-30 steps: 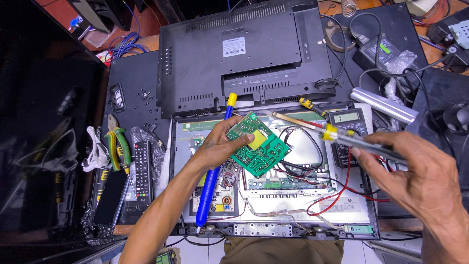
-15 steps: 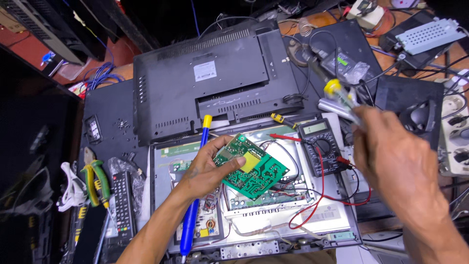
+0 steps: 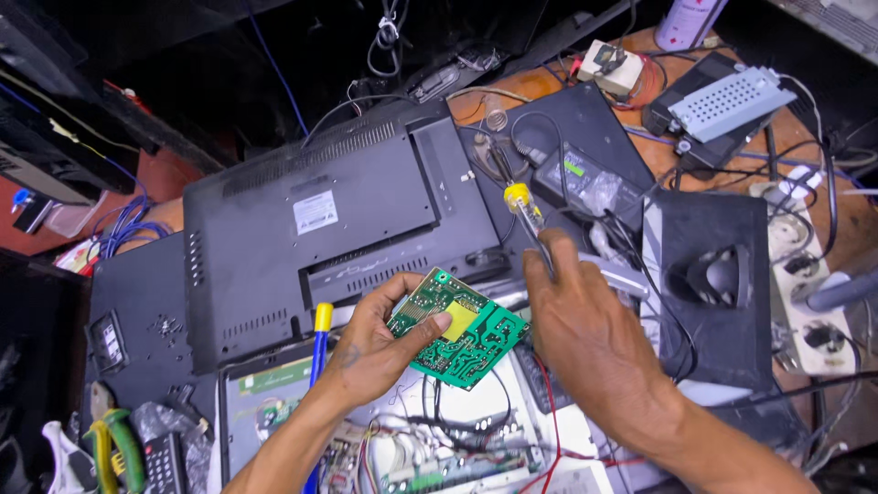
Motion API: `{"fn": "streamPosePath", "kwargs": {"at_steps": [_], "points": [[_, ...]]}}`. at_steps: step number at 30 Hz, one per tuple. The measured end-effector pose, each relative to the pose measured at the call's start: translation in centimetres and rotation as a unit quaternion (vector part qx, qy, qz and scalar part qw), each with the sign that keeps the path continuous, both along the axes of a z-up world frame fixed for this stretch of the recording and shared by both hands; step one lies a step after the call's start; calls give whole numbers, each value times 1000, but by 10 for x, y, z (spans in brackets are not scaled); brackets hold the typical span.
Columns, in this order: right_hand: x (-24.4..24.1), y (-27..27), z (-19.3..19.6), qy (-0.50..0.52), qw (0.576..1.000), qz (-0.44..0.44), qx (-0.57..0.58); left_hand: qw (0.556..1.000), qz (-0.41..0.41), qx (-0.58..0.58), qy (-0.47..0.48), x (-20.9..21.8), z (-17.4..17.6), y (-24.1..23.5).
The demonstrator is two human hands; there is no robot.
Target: The person uses a multimeter to test points on a circuit board removed from a television chassis. They then use a soldering iron to reflow solder joints on the board and continue testing with the multimeter.
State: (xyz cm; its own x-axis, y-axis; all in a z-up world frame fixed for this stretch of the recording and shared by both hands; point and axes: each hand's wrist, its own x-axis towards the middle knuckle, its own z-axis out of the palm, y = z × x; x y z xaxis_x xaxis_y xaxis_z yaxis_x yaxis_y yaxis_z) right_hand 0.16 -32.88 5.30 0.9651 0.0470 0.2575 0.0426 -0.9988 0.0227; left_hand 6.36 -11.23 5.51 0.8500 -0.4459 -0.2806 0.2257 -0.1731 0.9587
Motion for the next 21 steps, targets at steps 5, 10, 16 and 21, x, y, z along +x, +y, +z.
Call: {"fn": "streamPosePath", "kwargs": {"at_steps": [5, 10, 16, 21], "points": [[32, -12, -19, -30, 999, 13, 1, 1000, 22, -3, -17, 22, -18, -11], [57, -17, -27, -5, 999, 10, 30, 1000, 26, -9, 6, 33, -29, -17], [76, -15, -29, -42, 998, 17, -37, 998, 29, -37, 47, 32, -31, -16], [102, -21, -49, -87, 993, 48, -62, 998, 28, -20, 48, 26, -31, -13]]}}
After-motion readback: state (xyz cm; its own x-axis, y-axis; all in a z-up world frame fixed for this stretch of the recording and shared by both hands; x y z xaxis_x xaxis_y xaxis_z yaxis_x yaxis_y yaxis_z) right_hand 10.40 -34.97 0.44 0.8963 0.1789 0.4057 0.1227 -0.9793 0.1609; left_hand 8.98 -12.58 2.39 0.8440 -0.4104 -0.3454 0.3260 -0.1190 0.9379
